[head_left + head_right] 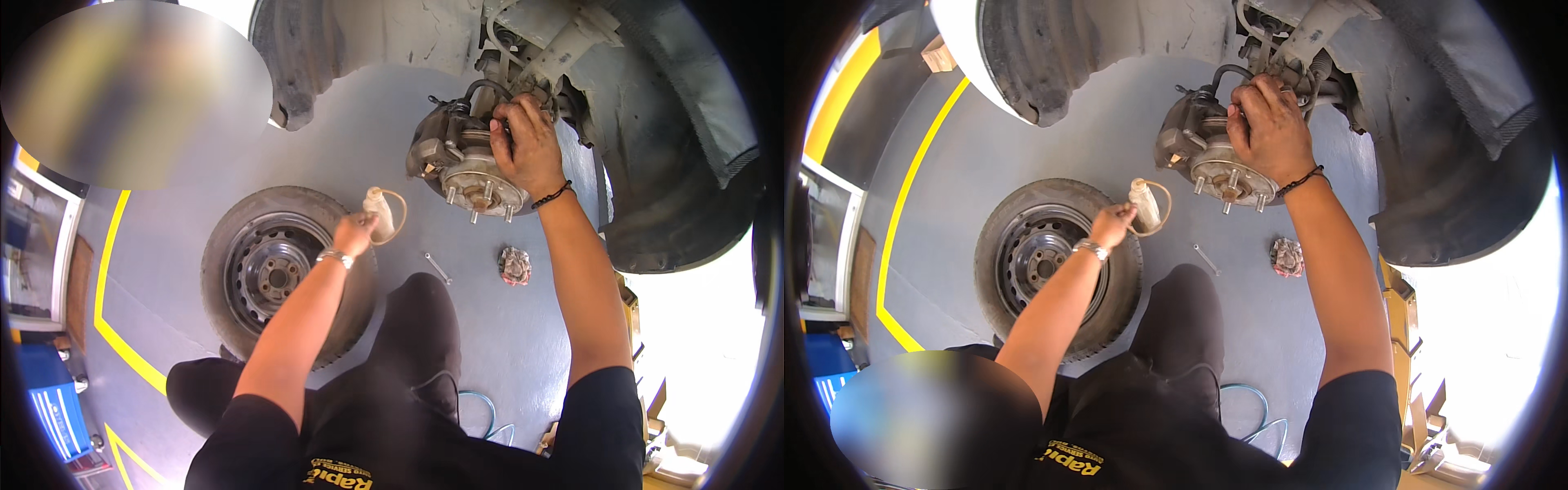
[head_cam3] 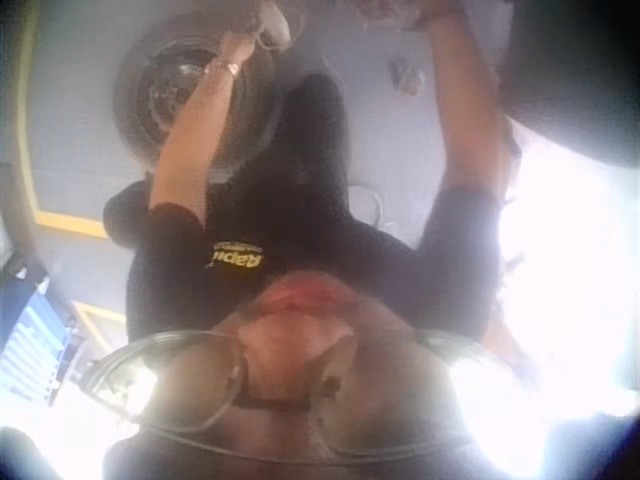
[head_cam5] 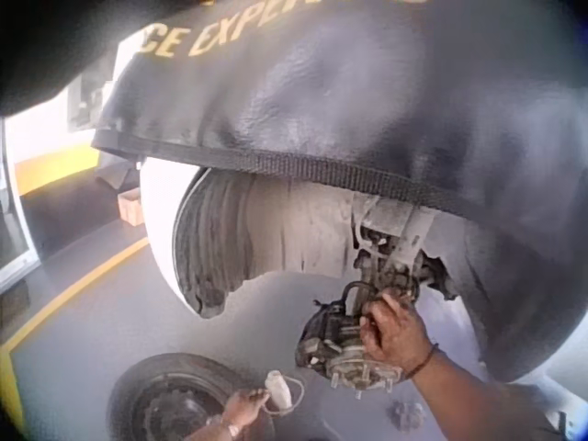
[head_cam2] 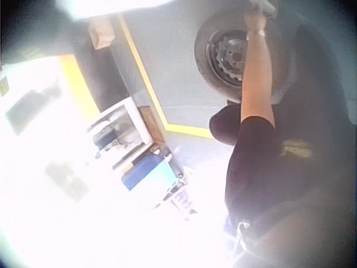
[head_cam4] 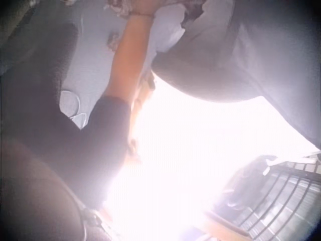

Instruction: The person works under the hood of a white car, then moves to the front wheel area to remove the brake caliper and use a fluid extraction tool. They later reinstall the tire onto the hub.

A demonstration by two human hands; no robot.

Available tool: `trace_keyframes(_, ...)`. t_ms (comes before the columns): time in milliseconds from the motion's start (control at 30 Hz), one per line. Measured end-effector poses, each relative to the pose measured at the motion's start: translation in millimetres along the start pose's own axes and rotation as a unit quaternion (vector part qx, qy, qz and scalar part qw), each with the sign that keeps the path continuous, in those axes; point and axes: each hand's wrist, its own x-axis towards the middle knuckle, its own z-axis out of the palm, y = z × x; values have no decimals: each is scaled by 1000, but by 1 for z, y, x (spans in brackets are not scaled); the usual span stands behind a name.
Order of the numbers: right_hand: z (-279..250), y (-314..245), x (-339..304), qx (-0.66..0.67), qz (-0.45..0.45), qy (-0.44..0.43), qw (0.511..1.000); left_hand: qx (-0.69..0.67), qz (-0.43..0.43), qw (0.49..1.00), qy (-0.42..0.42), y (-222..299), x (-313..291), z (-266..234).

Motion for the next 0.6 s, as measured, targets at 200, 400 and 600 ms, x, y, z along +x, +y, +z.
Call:
trace_keyframes(200,3,0,-7,-44,24,-25,998,247,-64,966,-43,-1,26,102)
trace_keyframes(400,-4,9,-5,-64,-70,24,995,322,87,943,-8,-15,61,107)
trace_keyframes(600,-7,1,-4,-18,-24,-4,1000,341,218,913,53,-28,47,92)
